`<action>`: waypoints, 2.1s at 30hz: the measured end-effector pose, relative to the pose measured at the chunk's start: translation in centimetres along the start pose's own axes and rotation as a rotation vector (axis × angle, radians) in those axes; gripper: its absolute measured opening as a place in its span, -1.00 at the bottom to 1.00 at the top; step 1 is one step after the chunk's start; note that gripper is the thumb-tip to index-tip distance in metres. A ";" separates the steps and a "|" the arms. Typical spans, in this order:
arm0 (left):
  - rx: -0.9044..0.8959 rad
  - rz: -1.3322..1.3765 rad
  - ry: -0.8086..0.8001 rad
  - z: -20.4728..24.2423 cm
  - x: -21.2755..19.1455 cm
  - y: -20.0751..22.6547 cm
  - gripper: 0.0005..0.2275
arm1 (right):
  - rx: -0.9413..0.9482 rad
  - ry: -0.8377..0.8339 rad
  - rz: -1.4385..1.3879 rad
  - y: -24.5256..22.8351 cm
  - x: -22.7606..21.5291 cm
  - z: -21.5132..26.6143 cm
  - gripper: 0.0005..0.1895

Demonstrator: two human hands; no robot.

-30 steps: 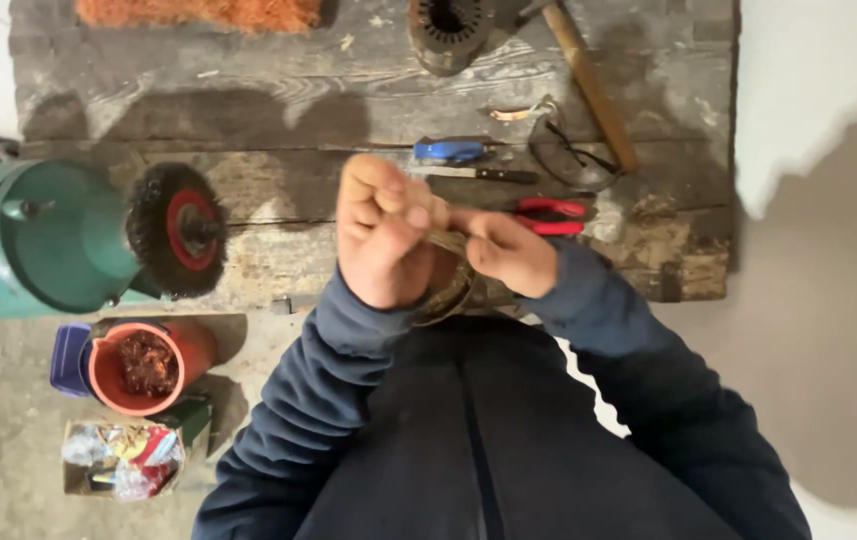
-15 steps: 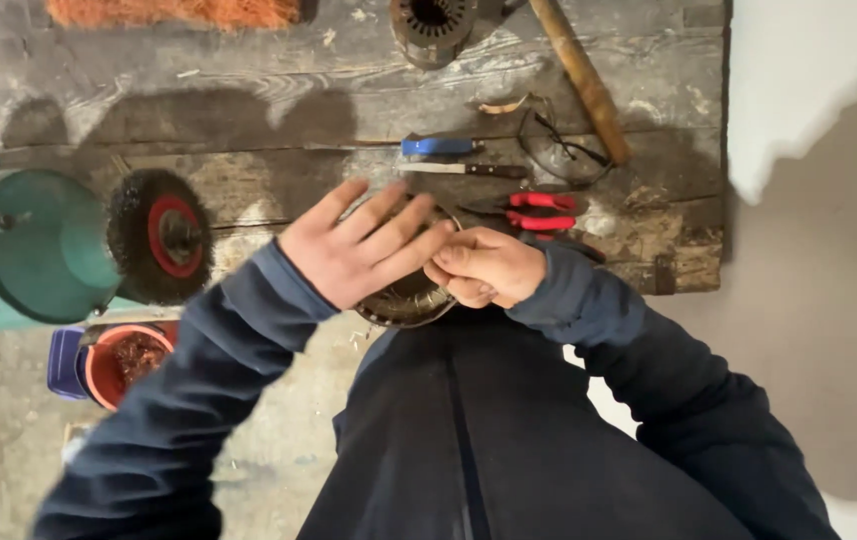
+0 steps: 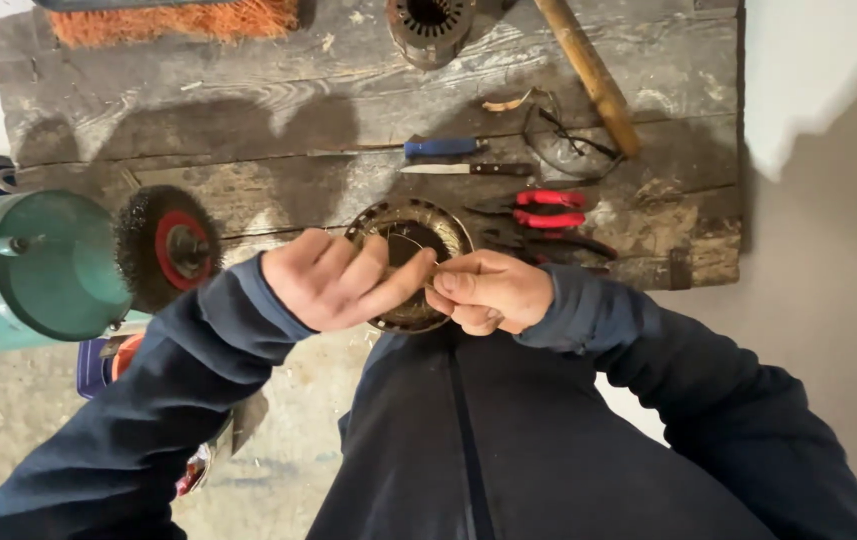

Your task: The person uses pliers to pull and cut copper wires from a cylindrical metal component on a workbench. They repeatedly pull out bundles of wire, cut them, and place the pieces on the table.

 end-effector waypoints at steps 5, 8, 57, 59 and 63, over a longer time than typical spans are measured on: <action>-0.210 0.328 -0.151 0.9 1.3 0.8 -0.78 | -0.033 0.092 0.373 -1.5 -0.6 0.0 -0.62; -0.649 0.931 -0.144 2.6 3.6 1.8 -0.74 | -0.321 0.181 1.148 -4.9 0.2 0.4 -0.66; -1.448 1.739 0.256 10.7 8.7 11.5 -0.72 | -0.509 0.369 1.690 -1.7 2.9 0.6 -0.71; -1.518 2.056 0.424 10.1 8.8 13.2 -0.75 | -0.668 0.328 1.948 -3.8 4.3 0.7 -0.70; -1.601 2.477 0.651 11.2 9.8 16.1 -0.71 | -1.090 0.167 2.342 -5.2 5.5 0.5 -0.65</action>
Point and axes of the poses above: each hand's wrist, its own z-axis away from the middle knuckle, its own x-axis out of the palm, y = z × x, the point moved 4 cm from there along -z, towards the middle knuckle, and after that the axes turned 13 degrees about z, right-handed, at the moved point
